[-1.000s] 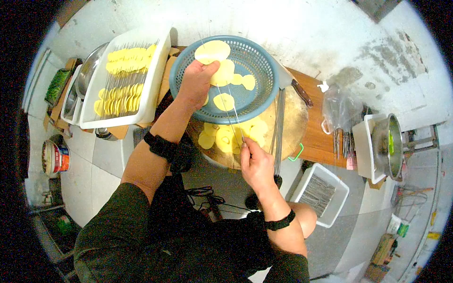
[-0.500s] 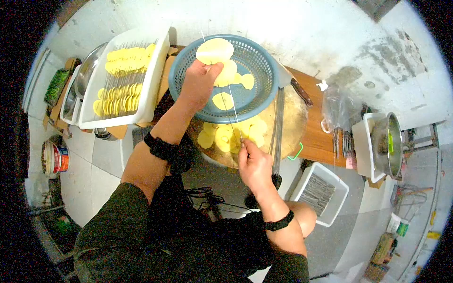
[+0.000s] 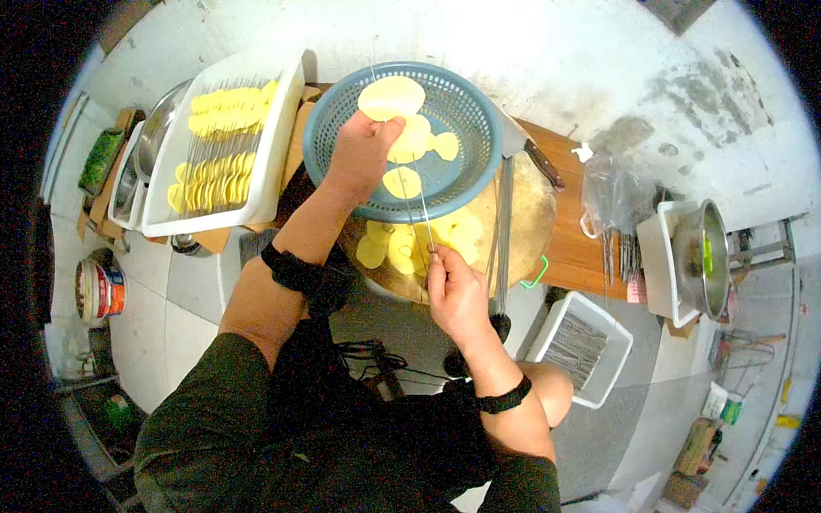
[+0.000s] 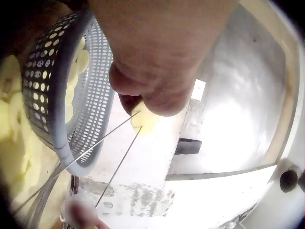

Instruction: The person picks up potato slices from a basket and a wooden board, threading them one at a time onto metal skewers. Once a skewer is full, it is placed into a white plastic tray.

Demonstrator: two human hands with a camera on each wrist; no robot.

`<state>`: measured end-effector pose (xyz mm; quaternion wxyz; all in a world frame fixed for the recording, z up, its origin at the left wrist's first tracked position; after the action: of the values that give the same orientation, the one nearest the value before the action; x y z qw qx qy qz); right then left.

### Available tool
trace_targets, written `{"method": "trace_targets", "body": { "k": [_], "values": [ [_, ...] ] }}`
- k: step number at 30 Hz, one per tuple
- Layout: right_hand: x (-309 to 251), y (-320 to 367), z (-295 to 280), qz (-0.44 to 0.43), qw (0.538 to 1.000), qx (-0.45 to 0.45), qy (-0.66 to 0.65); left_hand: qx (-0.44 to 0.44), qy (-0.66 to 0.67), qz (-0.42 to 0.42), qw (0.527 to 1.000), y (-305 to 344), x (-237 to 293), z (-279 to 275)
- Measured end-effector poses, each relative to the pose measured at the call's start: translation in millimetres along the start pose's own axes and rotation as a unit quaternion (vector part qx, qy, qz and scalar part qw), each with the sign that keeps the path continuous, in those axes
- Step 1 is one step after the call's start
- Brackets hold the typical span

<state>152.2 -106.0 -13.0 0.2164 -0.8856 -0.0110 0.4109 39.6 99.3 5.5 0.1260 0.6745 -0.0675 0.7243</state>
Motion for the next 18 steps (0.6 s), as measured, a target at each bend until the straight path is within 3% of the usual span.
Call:
{"method": "trace_targets", "body": {
  "k": [2,8,18],
  "values": [
    [5.5,0.7,2.0,0.021,1.0,-0.013,-0.002,-0.032,0.088,-0.041,0.995,-2.1,-6.9,1.8],
    [-5.0,-1.8,-1.8,-0.103,0.992,0.039,0.064,-0.067,0.186,-0.083,0.977,-0.3,-10.1,8.4],
    [-9.6,-4.4,-2.2,-0.113,0.988,0.074,0.068,-0.071,0.147,-0.093,0.982,2.0,-9.3,7.6]
  ]
}}
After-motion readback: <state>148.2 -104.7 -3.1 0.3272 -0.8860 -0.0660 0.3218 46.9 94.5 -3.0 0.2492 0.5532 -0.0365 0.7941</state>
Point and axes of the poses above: each hand's wrist, its own y-axis away from the middle knuckle, its own z-axis out of the palm, x = y × z, the point moved 8 cm from there along -y, towards the middle knuckle, and after that the axes turned 14 degrees about -z, right-handed, at the moved point
